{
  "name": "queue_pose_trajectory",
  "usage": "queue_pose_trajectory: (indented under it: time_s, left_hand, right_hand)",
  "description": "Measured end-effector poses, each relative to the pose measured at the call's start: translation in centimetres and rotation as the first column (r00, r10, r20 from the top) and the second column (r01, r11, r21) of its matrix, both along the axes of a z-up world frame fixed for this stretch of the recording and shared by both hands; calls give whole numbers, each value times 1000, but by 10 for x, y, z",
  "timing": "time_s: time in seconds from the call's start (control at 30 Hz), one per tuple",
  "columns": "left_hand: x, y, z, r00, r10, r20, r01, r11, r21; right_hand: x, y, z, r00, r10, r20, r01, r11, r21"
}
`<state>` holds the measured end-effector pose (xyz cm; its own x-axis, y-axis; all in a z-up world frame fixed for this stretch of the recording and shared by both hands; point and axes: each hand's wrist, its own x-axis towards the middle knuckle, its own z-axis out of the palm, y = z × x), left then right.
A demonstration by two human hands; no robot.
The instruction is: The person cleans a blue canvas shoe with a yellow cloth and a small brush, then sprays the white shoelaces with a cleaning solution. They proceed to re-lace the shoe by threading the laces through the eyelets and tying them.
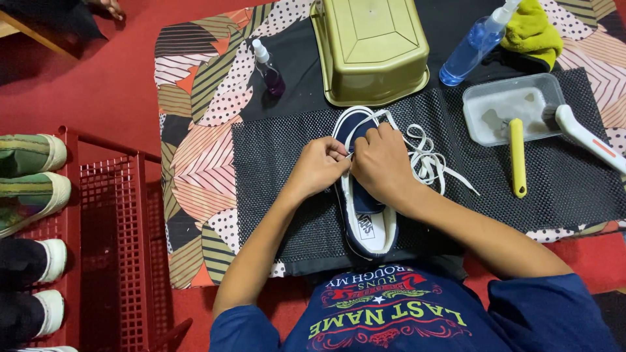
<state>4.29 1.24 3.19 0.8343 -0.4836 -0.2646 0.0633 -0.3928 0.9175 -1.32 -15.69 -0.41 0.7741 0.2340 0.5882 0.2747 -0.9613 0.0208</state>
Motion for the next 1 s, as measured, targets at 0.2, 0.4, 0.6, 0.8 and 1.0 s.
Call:
queue_pose_trajectory:
  time_s: [0.2, 0.4, 0.6, 0.8, 1.0]
  left_hand:
    - [-5, 1, 10, 998, 15, 63, -19, 998, 67]
    - [-6, 0, 9, 998, 27, 65, -31, 997, 70]
    - [-3, -1, 6, 999, -4, 54, 1, 999, 52]
    - [-4, -1, 4, 999, 10, 39, -11, 999, 33]
    - [-7, -2, 1, 996, 23, 85, -30, 996, 80]
  right_hand:
    - [0, 3, 0, 998, -47, 39, 52, 989, -136]
    - [2, 1, -6, 999, -35, 23, 37, 996, -75]
    - [1, -2, -10, 1000, -28, 9, 28, 999, -42]
    - [-2, 2, -8, 999, -43, 22, 44, 998, -40]
    - [-5, 11, 17, 999, -47, 5, 47, 983, -177]
